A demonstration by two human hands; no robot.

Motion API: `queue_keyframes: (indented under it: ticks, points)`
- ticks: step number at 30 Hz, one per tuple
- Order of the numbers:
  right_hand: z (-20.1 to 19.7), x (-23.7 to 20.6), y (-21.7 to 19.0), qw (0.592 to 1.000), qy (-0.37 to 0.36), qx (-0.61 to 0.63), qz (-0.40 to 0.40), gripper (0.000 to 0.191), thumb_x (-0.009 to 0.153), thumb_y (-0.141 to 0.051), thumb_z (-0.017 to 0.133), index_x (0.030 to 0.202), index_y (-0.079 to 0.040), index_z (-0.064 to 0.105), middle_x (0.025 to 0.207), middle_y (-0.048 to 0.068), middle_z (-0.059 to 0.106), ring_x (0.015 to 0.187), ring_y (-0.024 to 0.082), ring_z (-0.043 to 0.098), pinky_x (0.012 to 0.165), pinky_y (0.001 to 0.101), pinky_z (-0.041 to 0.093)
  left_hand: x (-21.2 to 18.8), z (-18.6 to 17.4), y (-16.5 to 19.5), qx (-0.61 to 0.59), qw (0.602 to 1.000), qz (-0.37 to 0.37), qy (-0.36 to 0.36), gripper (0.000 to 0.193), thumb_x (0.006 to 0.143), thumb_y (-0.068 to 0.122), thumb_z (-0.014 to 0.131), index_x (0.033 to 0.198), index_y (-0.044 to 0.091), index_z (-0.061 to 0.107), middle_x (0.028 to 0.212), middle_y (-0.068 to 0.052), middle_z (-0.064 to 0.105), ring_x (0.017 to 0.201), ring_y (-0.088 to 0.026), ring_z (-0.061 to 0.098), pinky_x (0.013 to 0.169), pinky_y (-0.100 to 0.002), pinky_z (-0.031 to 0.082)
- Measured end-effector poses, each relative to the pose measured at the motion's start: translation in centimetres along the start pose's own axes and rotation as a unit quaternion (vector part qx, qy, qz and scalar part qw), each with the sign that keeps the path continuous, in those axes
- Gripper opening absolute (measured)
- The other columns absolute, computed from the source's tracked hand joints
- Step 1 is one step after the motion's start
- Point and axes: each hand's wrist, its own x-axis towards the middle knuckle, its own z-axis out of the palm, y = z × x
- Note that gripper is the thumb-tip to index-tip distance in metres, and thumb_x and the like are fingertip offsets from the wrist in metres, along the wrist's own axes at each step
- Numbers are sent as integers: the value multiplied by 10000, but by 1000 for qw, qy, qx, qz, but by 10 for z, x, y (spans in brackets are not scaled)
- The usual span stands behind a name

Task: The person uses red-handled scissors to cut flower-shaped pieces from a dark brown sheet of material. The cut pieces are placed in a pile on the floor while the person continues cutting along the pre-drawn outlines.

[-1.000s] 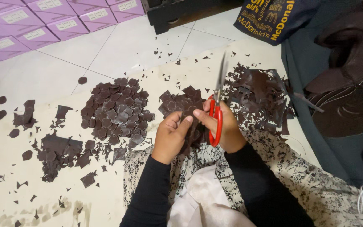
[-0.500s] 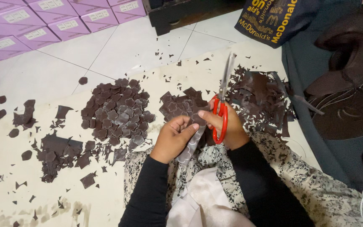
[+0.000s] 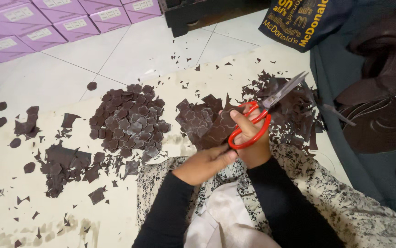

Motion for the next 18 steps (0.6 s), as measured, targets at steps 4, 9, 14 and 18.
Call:
queue_keyframes:
  ticks: [4,9,14,18]
  points:
    - [8,-11,-2,999,-36,32,-9,166,958,-26,577,1088,-51,477,1061,142,646,1041,208,669,925,360,535,8,16,2,-90,979,177,51,788,914,456,726,1459,-16,408,1361,-138,596,1283,-223,564,1086,-359,453]
    - [17,-9,-4,998,-24,54,25,179,940,-14,606,1084,-32,500,1029,129,652,959,212,673,892,380,552,9,19,7,-292,894,330,85,1015,923,229,754,1589,74,4,1510,-122,430,1401,-225,440,1180,-353,341]
    - [21,-14,-8,998,-41,46,31,197,952,-8,627,1047,-71,466,1001,130,645,889,212,666,811,370,545,6,18,3,-389,858,298,156,581,999,73,665,1530,-34,455,1465,-140,586,1360,-213,558,1173,-332,428]
    - [22,-17,-9,998,-38,39,42,196,922,-11,611,1014,-90,457,975,121,655,887,196,685,791,340,558,10,21,8,-341,856,243,302,274,1000,101,690,1233,-39,666,1138,-115,729,1004,-191,705,913,-324,573]
